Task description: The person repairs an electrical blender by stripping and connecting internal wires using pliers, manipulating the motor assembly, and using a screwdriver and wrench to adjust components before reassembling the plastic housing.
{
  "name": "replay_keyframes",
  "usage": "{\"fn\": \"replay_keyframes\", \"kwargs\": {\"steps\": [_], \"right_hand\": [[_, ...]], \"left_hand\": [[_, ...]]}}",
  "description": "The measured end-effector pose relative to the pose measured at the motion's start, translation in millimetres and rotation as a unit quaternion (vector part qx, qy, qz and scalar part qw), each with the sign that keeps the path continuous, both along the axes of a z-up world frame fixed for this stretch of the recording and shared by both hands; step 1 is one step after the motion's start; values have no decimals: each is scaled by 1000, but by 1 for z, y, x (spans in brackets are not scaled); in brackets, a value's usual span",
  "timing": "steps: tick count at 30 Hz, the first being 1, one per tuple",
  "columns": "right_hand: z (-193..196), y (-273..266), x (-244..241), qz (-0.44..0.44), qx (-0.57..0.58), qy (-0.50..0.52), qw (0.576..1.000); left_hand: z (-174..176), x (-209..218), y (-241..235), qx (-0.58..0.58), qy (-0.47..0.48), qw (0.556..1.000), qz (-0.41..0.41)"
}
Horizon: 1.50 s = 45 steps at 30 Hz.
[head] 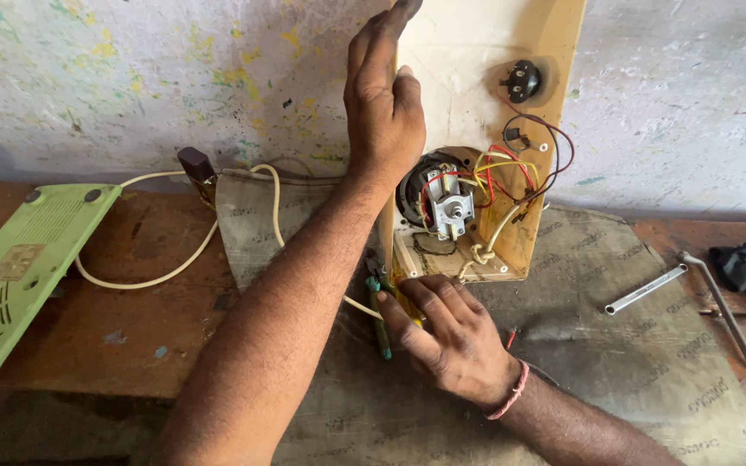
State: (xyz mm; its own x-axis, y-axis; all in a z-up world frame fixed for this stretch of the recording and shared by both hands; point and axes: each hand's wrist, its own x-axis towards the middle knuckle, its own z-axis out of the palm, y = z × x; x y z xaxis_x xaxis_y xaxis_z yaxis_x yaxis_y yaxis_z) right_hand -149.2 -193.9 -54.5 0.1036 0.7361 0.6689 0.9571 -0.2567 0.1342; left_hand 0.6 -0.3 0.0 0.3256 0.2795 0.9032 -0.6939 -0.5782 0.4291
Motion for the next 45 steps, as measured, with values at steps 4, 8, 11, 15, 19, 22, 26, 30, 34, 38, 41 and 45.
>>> {"fn": "replay_keyframes", "kwargs": {"steps": [4, 8, 11, 15, 19, 22, 26, 30, 34, 38, 41, 45], "right_hand": [[-2, -1, -1, -7, -6, -7, 1000], [-5, -3, -1, -15, -10, -8, 1000], [-3, -1, -1, -21, -11, -12, 1000], [-1, 0, -2, -37, -17, -10, 999], [1, 3, -1, -75, -26, 17, 997], [7, 6, -3, -57, 39, 19, 997], [3, 5, -2, -15, 77, 81, 994], [-11, -2, 7, -74, 17, 56, 995], [-2, 3, 2, -74, 46, 21, 996], [13, 7, -5, 22, 70, 40, 996], [9, 6, -3, -18, 13, 28, 999], [9, 9, 3, -56, 25, 1, 998]], "left_hand": [[0, 1, 0, 2, -4, 1000, -3], [-2, 2, 0, 0, 0, 1000, -7], [-3, 3, 0, 2, -3, 1000, -8], [-3, 3, 1, 5, 2, 1000, -7], [-2, 3, 0, 1, 4, 1000, -6], [-2, 2, 1, 1, 6, 1000, -6], [-4, 4, -1, -10, 7, 1000, -11], [-6, 8, -4, -27, 9, 1000, -6], [-6, 9, -4, -16, 0, 1000, 2], [-7, 9, -4, -12, -1, 1000, 0], [-6, 9, -5, -11, -2, 1000, 0], [-5, 8, -6, -17, 2, 1000, -6]]}}
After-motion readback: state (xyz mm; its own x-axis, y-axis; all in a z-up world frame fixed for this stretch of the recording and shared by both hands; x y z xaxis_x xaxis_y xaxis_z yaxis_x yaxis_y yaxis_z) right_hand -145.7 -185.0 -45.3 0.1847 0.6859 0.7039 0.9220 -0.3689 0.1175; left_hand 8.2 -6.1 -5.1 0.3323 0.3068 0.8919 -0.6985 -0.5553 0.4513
